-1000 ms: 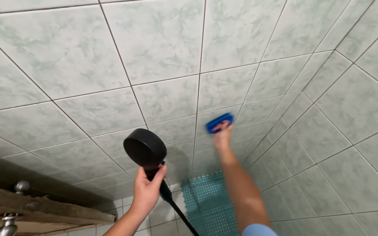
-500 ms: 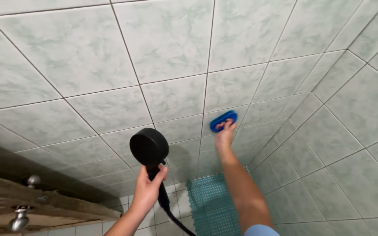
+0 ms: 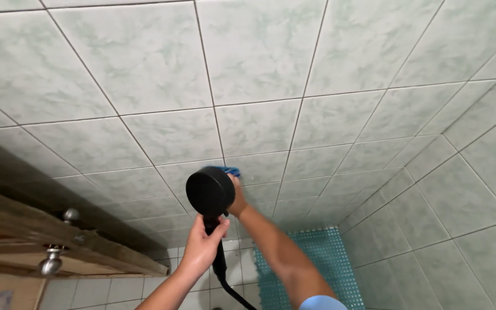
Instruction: Scrub the bathroom wall tiles using a blue sponge while holding a shower head.
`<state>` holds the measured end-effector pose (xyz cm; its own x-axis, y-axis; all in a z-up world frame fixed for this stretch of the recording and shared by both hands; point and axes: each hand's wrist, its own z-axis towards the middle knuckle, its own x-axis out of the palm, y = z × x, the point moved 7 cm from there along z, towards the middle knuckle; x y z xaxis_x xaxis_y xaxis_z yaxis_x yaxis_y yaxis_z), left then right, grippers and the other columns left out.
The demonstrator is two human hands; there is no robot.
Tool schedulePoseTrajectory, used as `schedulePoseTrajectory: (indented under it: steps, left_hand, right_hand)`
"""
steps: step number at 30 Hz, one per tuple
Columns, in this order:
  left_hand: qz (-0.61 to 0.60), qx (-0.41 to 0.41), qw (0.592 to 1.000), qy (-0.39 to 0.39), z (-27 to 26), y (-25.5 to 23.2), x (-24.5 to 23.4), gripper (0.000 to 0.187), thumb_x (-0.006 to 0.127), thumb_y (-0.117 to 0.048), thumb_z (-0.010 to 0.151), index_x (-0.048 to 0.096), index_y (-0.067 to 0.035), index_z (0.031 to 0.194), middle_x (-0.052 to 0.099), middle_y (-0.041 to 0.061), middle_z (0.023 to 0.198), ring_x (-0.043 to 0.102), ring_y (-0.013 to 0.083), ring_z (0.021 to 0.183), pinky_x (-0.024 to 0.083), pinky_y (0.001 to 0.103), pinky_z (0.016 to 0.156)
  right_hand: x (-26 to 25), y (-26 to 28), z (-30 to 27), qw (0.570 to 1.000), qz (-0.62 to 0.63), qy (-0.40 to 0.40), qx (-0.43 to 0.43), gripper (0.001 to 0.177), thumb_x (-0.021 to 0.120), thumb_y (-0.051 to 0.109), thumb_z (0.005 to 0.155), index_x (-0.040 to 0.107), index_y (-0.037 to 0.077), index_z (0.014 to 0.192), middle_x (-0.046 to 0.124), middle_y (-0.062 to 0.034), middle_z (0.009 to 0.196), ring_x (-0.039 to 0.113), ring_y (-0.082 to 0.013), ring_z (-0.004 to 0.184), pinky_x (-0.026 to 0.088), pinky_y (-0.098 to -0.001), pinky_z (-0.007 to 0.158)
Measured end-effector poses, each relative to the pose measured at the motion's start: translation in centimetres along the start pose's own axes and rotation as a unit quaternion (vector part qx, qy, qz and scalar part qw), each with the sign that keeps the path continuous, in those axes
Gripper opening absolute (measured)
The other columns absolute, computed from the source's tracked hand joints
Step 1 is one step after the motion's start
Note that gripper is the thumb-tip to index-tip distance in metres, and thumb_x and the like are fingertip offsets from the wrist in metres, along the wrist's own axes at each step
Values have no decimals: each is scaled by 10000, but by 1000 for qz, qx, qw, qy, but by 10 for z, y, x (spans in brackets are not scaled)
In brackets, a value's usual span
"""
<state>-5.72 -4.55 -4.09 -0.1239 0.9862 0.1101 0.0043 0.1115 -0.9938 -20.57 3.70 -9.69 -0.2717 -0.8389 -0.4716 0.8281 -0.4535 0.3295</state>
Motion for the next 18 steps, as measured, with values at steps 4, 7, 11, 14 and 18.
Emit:
schedulePoseTrajectory:
  steps: [4, 7, 11, 14, 18]
  left_hand:
    - [-17, -19, 1000, -5, -3, 3, -16, 257, 726, -113, 893, 564, -41, 1079, 633, 10, 909, 613, 119, 757, 524, 294, 708]
    - [30, -35, 999, -20, -2, 6, -29, 256, 739, -129, 896, 571, -32, 1064, 630, 33, 882, 618, 131, 743, 525, 302, 697]
    - [14, -41, 999, -24, -7, 1, -36, 262, 729, -133, 902, 559, -35, 1076, 610, 28, 897, 608, 136, 756, 511, 303, 708]
    - [6, -38, 999, -19, -8, 5, -35, 262, 726, -134, 910, 554, -36, 1083, 593, 27, 889, 594, 136, 760, 502, 304, 709]
    - [-14, -42, 999, -28, -8, 1, -33, 267, 721, -121, 880, 570, -52, 1089, 615, 4, 914, 603, 108, 792, 534, 304, 719]
  right_hand:
    - [6, -73, -56, 980, -104, 152, 73, 115, 586, 132, 930, 683, 130, 992, 656, -96, 981, 609, -334, 962, 457, -481, 833]
    - [-47, -107, -87, 977, -137, 141, 81, 279, 581, 78, 807, 716, 132, 1044, 630, -129, 930, 593, -359, 918, 450, -501, 777]
    - [-66, -136, -117, 929, -243, 200, 195, 351, 565, 66, 781, 721, 166, 1079, 620, -105, 925, 587, -336, 926, 445, -491, 754]
    - [-35, -123, -117, 928, -257, 199, 181, 355, 562, 107, 789, 725, 183, 1095, 623, -97, 950, 583, -329, 946, 437, -490, 748]
    - [48, -84, -87, 929, -211, 269, 142, 299, 551, 147, 869, 733, 219, 1095, 623, -92, 991, 578, -309, 995, 433, -477, 778]
